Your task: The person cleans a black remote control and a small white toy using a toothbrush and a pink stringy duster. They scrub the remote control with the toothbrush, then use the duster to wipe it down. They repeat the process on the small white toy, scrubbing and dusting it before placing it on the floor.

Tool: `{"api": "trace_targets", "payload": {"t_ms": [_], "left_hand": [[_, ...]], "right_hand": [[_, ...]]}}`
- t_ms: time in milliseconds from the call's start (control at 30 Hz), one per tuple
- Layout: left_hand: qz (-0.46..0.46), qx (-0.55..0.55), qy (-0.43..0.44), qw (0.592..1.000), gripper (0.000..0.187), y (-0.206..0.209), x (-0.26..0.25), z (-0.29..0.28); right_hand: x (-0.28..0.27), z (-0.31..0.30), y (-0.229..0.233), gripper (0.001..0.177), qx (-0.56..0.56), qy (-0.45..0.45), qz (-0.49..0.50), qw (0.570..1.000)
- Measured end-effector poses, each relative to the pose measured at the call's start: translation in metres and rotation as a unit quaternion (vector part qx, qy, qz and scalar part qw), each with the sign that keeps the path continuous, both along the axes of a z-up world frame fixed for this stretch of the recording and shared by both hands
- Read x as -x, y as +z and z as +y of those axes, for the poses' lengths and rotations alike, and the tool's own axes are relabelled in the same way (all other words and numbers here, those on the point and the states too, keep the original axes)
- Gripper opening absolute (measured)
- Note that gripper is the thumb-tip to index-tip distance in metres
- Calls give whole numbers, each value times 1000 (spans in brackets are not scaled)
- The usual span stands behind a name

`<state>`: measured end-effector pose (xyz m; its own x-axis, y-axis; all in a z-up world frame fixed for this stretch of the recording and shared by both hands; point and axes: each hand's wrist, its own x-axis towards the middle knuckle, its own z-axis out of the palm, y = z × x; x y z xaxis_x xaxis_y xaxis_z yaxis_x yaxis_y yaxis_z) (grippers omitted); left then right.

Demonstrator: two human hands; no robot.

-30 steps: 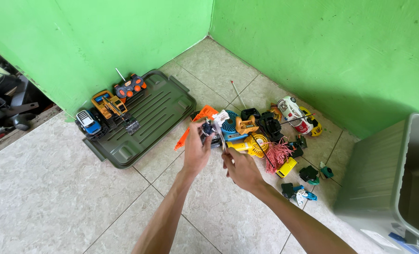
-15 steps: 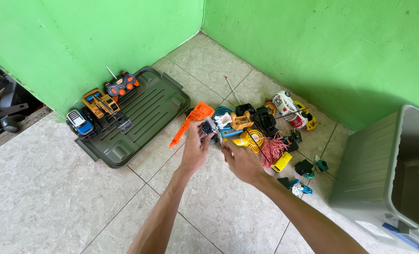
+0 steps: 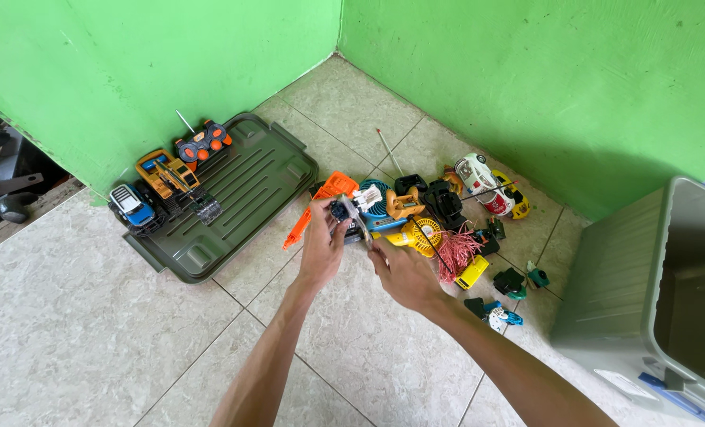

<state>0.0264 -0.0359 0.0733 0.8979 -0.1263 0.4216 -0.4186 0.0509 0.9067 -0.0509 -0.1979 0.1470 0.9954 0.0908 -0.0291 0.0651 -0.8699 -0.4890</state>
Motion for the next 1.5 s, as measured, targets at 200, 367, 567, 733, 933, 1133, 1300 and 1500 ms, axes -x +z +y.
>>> {"api": "trace_targets", "payload": {"t_ms": [200, 367, 567, 733, 933, 1133, 1300, 1500], "left_hand": [[43, -29, -4, 999, 30, -5, 3, 2], [19, -13, -32, 999, 36, -6, 6, -5], [56, -23, 7, 998, 31, -4, -2, 11], [21, -20, 4, 1000, 34, 2, 8, 0], [-23, -54, 60, 996, 36, 14, 7, -3], [-83, -96, 99, 987, 39, 13, 15, -8], [-50, -73, 61, 994, 37, 8, 11, -19], [-3, -65, 39, 997, 43, 0, -3, -3]], "right_hand": [[2, -5, -1, 19, -42, 33, 10, 999], [-9, 4, 5, 20, -102, -14, 85, 991], [10, 2, 5, 20, -108, 5, 98, 989], [-3, 6, 13, 21, -61, -22, 84, 994], [2, 14, 10, 22, -141, -45, 85, 985], [-1, 10, 19, 20, -123, -58, 111, 984], [-8, 11, 24, 21, -135, -89, 121, 979], [8, -1, -1, 21, -154, -14, 111, 982]]}}
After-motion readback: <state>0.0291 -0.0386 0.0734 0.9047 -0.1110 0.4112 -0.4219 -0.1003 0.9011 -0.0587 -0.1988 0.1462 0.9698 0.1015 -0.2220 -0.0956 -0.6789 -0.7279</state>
